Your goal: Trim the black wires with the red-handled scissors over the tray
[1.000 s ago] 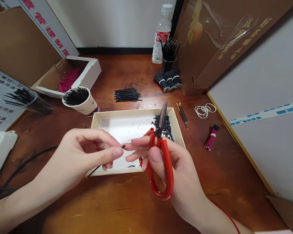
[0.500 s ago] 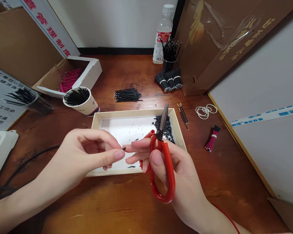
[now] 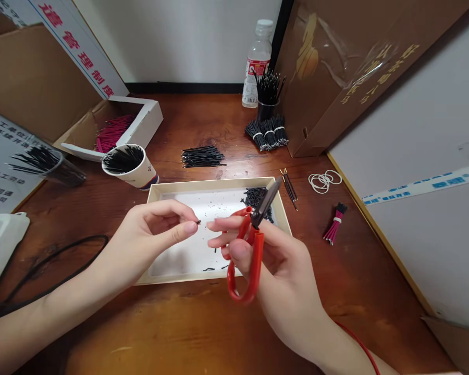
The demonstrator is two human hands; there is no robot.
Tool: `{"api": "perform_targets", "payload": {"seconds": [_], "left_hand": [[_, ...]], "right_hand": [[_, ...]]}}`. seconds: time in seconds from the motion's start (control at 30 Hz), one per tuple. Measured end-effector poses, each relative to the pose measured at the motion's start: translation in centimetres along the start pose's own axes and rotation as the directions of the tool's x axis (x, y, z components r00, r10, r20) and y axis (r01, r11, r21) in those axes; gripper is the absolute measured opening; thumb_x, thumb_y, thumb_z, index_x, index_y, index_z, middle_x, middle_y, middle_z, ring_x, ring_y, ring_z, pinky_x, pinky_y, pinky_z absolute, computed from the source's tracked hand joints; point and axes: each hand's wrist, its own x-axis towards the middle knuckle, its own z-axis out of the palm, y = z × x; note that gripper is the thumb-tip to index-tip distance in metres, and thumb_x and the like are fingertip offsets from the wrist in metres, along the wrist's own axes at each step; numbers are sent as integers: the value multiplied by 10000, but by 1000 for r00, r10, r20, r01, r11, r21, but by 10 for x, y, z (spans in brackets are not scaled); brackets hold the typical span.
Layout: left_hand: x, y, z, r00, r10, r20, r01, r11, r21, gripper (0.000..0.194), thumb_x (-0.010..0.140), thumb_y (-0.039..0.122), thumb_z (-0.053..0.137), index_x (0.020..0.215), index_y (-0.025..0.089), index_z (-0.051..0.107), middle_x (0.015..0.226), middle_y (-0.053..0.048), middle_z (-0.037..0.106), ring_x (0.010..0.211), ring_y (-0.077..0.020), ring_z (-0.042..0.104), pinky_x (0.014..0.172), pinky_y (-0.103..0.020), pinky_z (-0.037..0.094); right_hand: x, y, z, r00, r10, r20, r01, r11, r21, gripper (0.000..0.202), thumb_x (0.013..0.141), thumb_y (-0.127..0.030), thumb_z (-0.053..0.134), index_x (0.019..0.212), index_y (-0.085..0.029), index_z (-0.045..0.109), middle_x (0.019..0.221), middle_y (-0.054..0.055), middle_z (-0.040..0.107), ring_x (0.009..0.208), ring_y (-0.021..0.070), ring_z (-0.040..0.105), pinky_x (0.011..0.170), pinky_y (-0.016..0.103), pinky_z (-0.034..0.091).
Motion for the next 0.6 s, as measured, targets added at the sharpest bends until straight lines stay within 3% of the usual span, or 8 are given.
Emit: {"api": "perform_targets", "payload": {"seconds": [0.1, 0.2, 0.33, 0.5, 0.6], "left_hand": [[4, -9, -2, 998, 18, -57, -18, 1000, -1, 85, 760, 124, 732, 699, 179, 711, 689, 23, 690, 643, -68, 613, 610, -144, 512], [6, -15, -5, 994, 36, -99, -36, 999, 3, 52, 759, 165, 756, 737, 182, 712, 711, 30, 689, 659, -58, 603, 620, -130, 503], [7, -17, -9, 989, 65, -136, -64, 998, 11, 83, 723, 182, 801, 745, 187, 721, 705, 44, 690, 657, -47, 606, 621, -114, 501], [7, -13, -8, 983, 99, -156, -96, 995, 29, 73, 716, 130, 791, 716, 187, 745, 735, 38, 740, 684, -54, 667, 656, -109, 531], [7, -13, -6, 977, 141, -159, -135, 990, 45, 108, 714, 87, 775, 707, 194, 756, 720, 46, 740, 676, -51, 670, 661, -102, 534]], "right_hand": [[8, 12, -3, 995, -93, -26, 85, 973, -215, 104, 915, -315, 627, 974, -293, 711, 898, 17, 665, 844, 160, 633, 683, 267, 532], [20, 25, -3, 996, -80, 28, 85, 933, -350, 118, 926, -249, 582, 838, -234, 659, 837, 13, 576, 783, 146, 558, 651, 273, 472], [28, 29, 1, 998, -42, 56, 60, 920, -387, 157, 942, -239, 525, 806, -211, 598, 831, 12, 537, 742, 137, 523, 618, 277, 438], [24, 24, -3, 988, -130, 87, 155, 883, -442, 85, 867, -135, 588, 867, -203, 639, 844, 12, 603, 717, 128, 551, 622, 273, 453], [20, 23, -6, 974, -223, 42, 215, 845, -489, 143, 815, -97, 633, 907, -204, 654, 803, -1, 639, 664, 117, 560, 589, 256, 459]]}}
